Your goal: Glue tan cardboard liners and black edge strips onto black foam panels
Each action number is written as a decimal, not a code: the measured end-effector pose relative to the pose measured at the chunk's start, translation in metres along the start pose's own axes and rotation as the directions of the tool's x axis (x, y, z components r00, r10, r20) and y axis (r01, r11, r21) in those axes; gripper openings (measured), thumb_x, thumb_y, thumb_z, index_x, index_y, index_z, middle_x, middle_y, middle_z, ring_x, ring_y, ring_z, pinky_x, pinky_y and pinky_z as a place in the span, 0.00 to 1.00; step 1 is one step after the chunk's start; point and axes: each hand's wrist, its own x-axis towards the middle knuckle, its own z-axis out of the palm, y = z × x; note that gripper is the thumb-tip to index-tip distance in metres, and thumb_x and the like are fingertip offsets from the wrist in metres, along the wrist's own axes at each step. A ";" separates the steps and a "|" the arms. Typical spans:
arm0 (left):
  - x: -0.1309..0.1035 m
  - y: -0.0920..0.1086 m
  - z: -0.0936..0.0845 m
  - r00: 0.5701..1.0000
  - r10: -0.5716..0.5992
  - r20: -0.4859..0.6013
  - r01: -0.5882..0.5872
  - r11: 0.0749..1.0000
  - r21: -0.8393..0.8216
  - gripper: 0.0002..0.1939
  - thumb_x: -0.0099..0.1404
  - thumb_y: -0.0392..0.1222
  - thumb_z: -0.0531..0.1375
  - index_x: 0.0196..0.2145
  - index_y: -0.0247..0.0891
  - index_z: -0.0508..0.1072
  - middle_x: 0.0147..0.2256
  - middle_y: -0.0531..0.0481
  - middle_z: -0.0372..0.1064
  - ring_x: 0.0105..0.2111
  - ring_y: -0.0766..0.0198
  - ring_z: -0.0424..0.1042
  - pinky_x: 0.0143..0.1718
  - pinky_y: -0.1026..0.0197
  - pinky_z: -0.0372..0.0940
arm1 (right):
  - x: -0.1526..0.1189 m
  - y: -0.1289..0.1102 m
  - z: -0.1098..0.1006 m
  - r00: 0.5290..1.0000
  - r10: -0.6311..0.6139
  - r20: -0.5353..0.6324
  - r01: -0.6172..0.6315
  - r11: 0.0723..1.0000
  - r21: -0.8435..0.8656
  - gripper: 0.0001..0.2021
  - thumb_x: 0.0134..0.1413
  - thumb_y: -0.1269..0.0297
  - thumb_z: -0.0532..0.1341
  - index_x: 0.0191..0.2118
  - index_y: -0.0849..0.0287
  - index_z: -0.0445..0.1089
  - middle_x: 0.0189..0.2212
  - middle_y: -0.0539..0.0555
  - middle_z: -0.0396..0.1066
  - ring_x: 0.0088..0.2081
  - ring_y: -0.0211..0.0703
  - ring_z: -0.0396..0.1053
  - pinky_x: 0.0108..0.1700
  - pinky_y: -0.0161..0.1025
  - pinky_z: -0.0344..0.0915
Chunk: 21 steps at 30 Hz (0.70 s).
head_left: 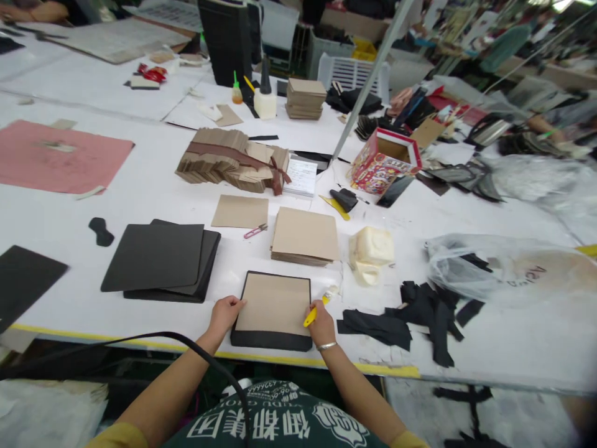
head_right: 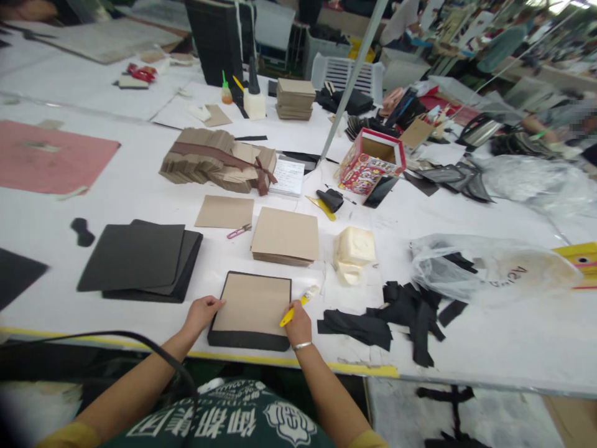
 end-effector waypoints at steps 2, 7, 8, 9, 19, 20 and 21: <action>0.001 -0.001 0.000 1.000 -0.003 0.007 0.003 1.000 0.024 0.18 0.51 0.55 0.55 0.17 0.37 0.66 0.17 0.53 0.64 0.22 0.64 0.63 0.24 0.65 0.52 | 0.001 0.001 0.001 1.000 -0.006 -0.003 0.006 1.000 -0.011 0.07 0.50 0.65 0.49 0.34 0.59 0.60 0.21 0.49 0.63 0.23 0.38 0.62 0.26 0.32 0.52; 0.004 -0.005 0.003 1.000 -0.025 0.017 0.025 0.999 0.021 0.18 0.50 0.56 0.55 0.18 0.37 0.67 0.18 0.53 0.65 0.22 0.63 0.64 0.24 0.65 0.53 | 0.002 0.003 -0.001 1.000 -0.009 0.018 0.009 1.000 -0.017 0.06 0.48 0.69 0.50 0.33 0.59 0.61 0.23 0.50 0.65 0.23 0.37 0.63 0.26 0.31 0.52; 0.005 -0.006 0.003 0.999 -0.030 0.017 0.030 0.999 0.018 0.18 0.50 0.56 0.55 0.18 0.38 0.67 0.18 0.53 0.66 0.23 0.63 0.64 0.24 0.65 0.53 | 0.002 0.003 -0.001 1.000 -0.009 0.025 0.010 1.000 -0.016 0.06 0.48 0.69 0.50 0.33 0.59 0.61 0.23 0.50 0.65 0.23 0.37 0.63 0.26 0.31 0.52; 0.005 -0.007 0.004 0.999 -0.033 0.018 0.032 0.999 0.016 0.18 0.50 0.57 0.55 0.18 0.38 0.67 0.18 0.53 0.66 0.23 0.63 0.64 0.24 0.65 0.53 | 0.003 0.002 -0.002 1.000 -0.008 0.030 0.009 1.000 -0.015 0.06 0.47 0.70 0.50 0.33 0.59 0.61 0.23 0.50 0.65 0.23 0.37 0.63 0.26 0.31 0.52; 0.007 0.001 0.000 1.000 -0.004 0.025 0.002 0.996 0.090 0.17 0.51 0.53 0.54 0.17 0.37 0.67 0.18 0.52 0.65 0.22 0.64 0.64 0.24 0.65 0.52 | 0.007 -0.002 -0.003 0.998 0.009 0.064 -0.004 0.996 -0.085 0.05 0.48 0.69 0.52 0.34 0.59 0.61 0.21 0.49 0.62 0.21 0.36 0.59 0.24 0.31 0.48; 0.008 0.003 -0.001 1.000 0.005 0.026 -0.007 0.995 0.100 0.16 0.51 0.52 0.55 0.17 0.37 0.67 0.18 0.52 0.65 0.22 0.65 0.64 0.24 0.65 0.52 | 0.008 -0.002 -0.002 0.998 0.010 0.068 -0.004 0.995 -0.095 0.05 0.49 0.69 0.52 0.34 0.59 0.60 0.20 0.48 0.61 0.21 0.35 0.59 0.24 0.31 0.48; 0.008 0.006 -0.003 0.999 0.016 0.029 -0.019 0.993 0.114 0.15 0.51 0.51 0.55 0.17 0.37 0.67 0.18 0.52 0.66 0.22 0.65 0.63 0.24 0.65 0.52 | 0.008 -0.003 -0.002 0.997 0.011 0.072 -0.003 0.994 -0.105 0.04 0.49 0.68 0.52 0.33 0.59 0.60 0.19 0.48 0.60 0.21 0.35 0.58 0.25 0.31 0.47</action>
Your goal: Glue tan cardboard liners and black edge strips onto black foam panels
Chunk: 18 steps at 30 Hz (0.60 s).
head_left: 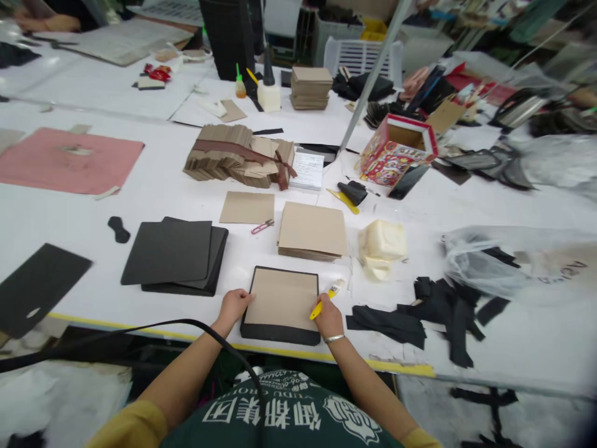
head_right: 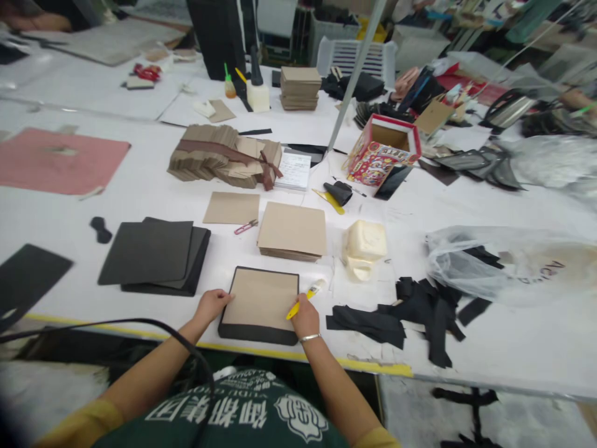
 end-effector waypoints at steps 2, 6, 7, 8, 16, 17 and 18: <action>0.001 0.003 -0.004 1.000 0.017 0.006 -0.017 0.999 0.036 0.15 0.51 0.50 0.55 0.17 0.36 0.68 0.19 0.51 0.65 0.22 0.66 0.63 0.24 0.65 0.51 | 0.001 -0.001 0.000 1.000 -0.001 0.008 0.001 1.000 -0.014 0.04 0.50 0.67 0.52 0.33 0.59 0.60 0.19 0.48 0.59 0.21 0.35 0.57 0.25 0.32 0.47; 0.004 0.005 -0.009 1.000 0.007 0.021 -0.009 0.996 0.086 0.14 0.51 0.49 0.56 0.18 0.35 0.69 0.18 0.52 0.65 0.22 0.67 0.62 0.23 0.66 0.51 | 0.002 -0.003 -0.001 0.999 0.002 0.042 -0.001 1.000 -0.012 0.05 0.51 0.66 0.52 0.35 0.60 0.60 0.20 0.48 0.60 0.21 0.34 0.56 0.25 0.31 0.46; 0.004 0.005 -0.010 1.000 0.001 0.024 -0.003 0.996 0.091 0.14 0.51 0.49 0.57 0.18 0.35 0.70 0.18 0.52 0.65 0.22 0.67 0.62 0.23 0.66 0.51 | 0.002 -0.004 -0.002 0.998 0.000 0.055 0.000 1.000 -0.009 0.05 0.50 0.67 0.52 0.35 0.60 0.60 0.21 0.48 0.61 0.22 0.34 0.56 0.25 0.31 0.46; 0.005 0.005 -0.010 1.000 -0.004 0.026 0.002 0.995 0.099 0.14 0.51 0.49 0.57 0.18 0.35 0.70 0.18 0.52 0.65 0.22 0.67 0.62 0.23 0.66 0.51 | 0.002 -0.004 -0.003 0.998 0.000 0.065 0.001 1.000 -0.010 0.05 0.50 0.67 0.52 0.35 0.60 0.60 0.21 0.48 0.61 0.22 0.33 0.56 0.25 0.31 0.46; 0.006 0.001 -0.007 0.998 -0.032 0.054 0.023 0.987 0.162 0.14 0.52 0.50 0.57 0.21 0.36 0.71 0.21 0.52 0.67 0.24 0.68 0.64 0.25 0.66 0.53 | 0.002 -0.007 -0.003 0.994 0.029 0.103 -0.018 0.994 -0.108 0.07 0.52 0.65 0.52 0.37 0.60 0.59 0.20 0.48 0.60 0.22 0.34 0.56 0.25 0.31 0.45; 0.006 0.002 -0.007 0.998 -0.029 0.058 0.019 0.985 0.173 0.14 0.53 0.50 0.57 0.21 0.36 0.71 0.22 0.52 0.67 0.24 0.67 0.64 0.25 0.66 0.53 | 0.002 -0.008 -0.003 0.994 0.028 0.104 -0.015 0.993 -0.120 0.07 0.53 0.65 0.51 0.37 0.60 0.59 0.21 0.48 0.60 0.22 0.34 0.57 0.25 0.31 0.45; 0.005 0.004 -0.008 0.998 -0.026 0.060 0.015 0.983 0.185 0.14 0.53 0.50 0.57 0.21 0.36 0.70 0.22 0.52 0.67 0.24 0.67 0.64 0.26 0.66 0.53 | 0.002 -0.008 -0.004 0.994 0.026 0.105 -0.012 0.991 -0.133 0.07 0.53 0.65 0.51 0.37 0.60 0.59 0.21 0.49 0.61 0.22 0.35 0.58 0.25 0.31 0.45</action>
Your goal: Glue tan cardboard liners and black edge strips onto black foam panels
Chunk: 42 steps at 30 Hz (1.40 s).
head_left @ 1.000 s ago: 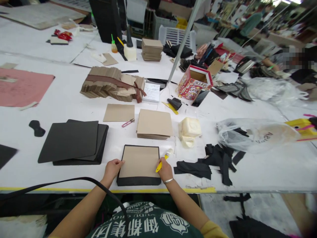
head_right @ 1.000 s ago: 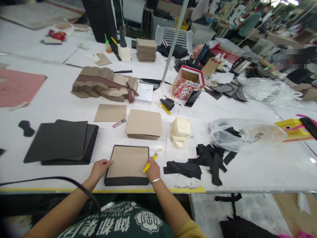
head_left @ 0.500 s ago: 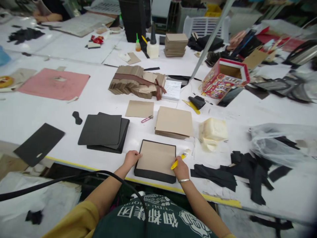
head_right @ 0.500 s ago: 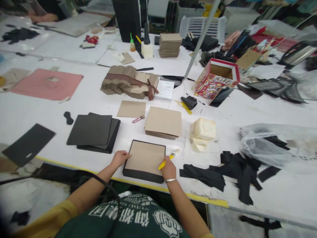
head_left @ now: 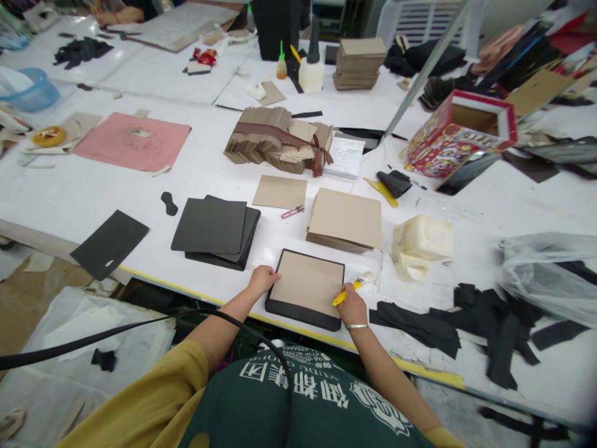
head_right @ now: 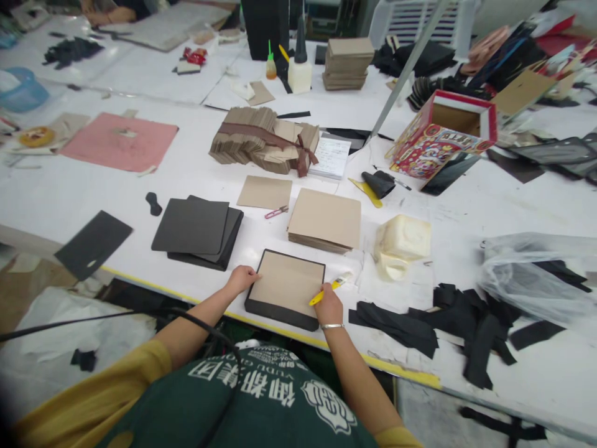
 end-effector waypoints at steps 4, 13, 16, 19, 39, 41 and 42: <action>-0.004 0.008 -0.006 1.000 0.012 -0.001 -0.012 0.998 0.062 0.12 0.53 0.48 0.57 0.20 0.36 0.69 0.22 0.51 0.66 0.26 0.65 0.65 0.26 0.65 0.53 | 0.000 -0.002 -0.005 1.000 -0.012 0.025 0.014 0.998 -0.059 0.06 0.53 0.66 0.51 0.37 0.61 0.59 0.22 0.50 0.64 0.24 0.35 0.62 0.25 0.32 0.46; -0.014 0.019 -0.003 0.862 0.506 -0.024 -0.445 0.780 0.441 0.17 0.59 0.35 0.51 0.47 0.40 0.64 0.48 0.44 0.60 0.47 0.58 0.59 0.45 0.57 0.55 | 0.001 -0.005 -0.027 0.997 0.013 0.073 0.009 0.958 -0.288 0.10 0.52 0.60 0.55 0.38 0.60 0.58 0.27 0.55 0.68 0.29 0.44 0.68 0.25 0.33 0.53; -0.019 0.028 0.009 0.713 0.682 0.165 -0.660 0.571 0.488 0.21 0.60 0.30 0.47 0.50 0.41 0.62 0.53 0.45 0.57 0.52 0.58 0.55 0.49 0.55 0.53 | -0.005 -0.005 -0.044 1.000 -0.019 -0.009 0.016 0.958 -0.288 0.13 0.53 0.55 0.54 0.39 0.59 0.60 0.27 0.56 0.68 0.30 0.46 0.68 0.26 0.34 0.55; -0.027 0.037 0.021 0.705 0.688 0.174 -0.654 0.534 0.536 0.20 0.60 0.31 0.48 0.50 0.34 0.62 0.52 0.40 0.57 0.52 0.54 0.55 0.50 0.53 0.52 | -0.011 -0.010 -0.060 0.989 -0.050 -0.140 0.031 0.990 -0.134 0.18 0.57 0.51 0.47 0.44 0.58 0.61 0.27 0.56 0.69 0.30 0.44 0.68 0.28 0.35 0.57; -0.035 0.030 0.039 0.808 0.577 0.124 -0.554 0.669 0.497 0.31 0.54 0.49 0.59 0.55 0.40 0.58 0.58 0.39 0.46 0.57 0.47 0.45 0.54 0.47 0.46 | 0.051 -0.089 -0.026 0.991 -0.054 -0.124 0.099 0.915 0.390 0.13 0.50 0.57 0.51 0.31 0.57 0.70 0.22 0.49 0.70 0.26 0.37 0.67 0.28 0.30 0.57; -0.035 0.029 0.039 0.806 0.580 0.116 -0.552 0.667 0.500 0.31 0.54 0.48 0.59 0.54 0.40 0.59 0.58 0.39 0.47 0.57 0.47 0.46 0.54 0.47 0.46 | 0.044 -0.061 -0.039 0.991 0.013 -0.134 0.033 0.942 0.333 0.14 0.51 0.56 0.51 0.31 0.57 0.69 0.21 0.49 0.69 0.26 0.38 0.67 0.29 0.31 0.58; -0.036 0.029 0.039 0.806 0.580 0.115 -0.551 0.666 0.504 0.30 0.54 0.48 0.59 0.54 0.40 0.59 0.58 0.40 0.48 0.57 0.48 0.47 0.53 0.47 0.46 | 0.040 -0.045 -0.046 0.989 0.054 -0.138 -0.009 0.953 0.303 0.14 0.51 0.56 0.50 0.31 0.57 0.69 0.21 0.49 0.69 0.26 0.38 0.67 0.29 0.31 0.57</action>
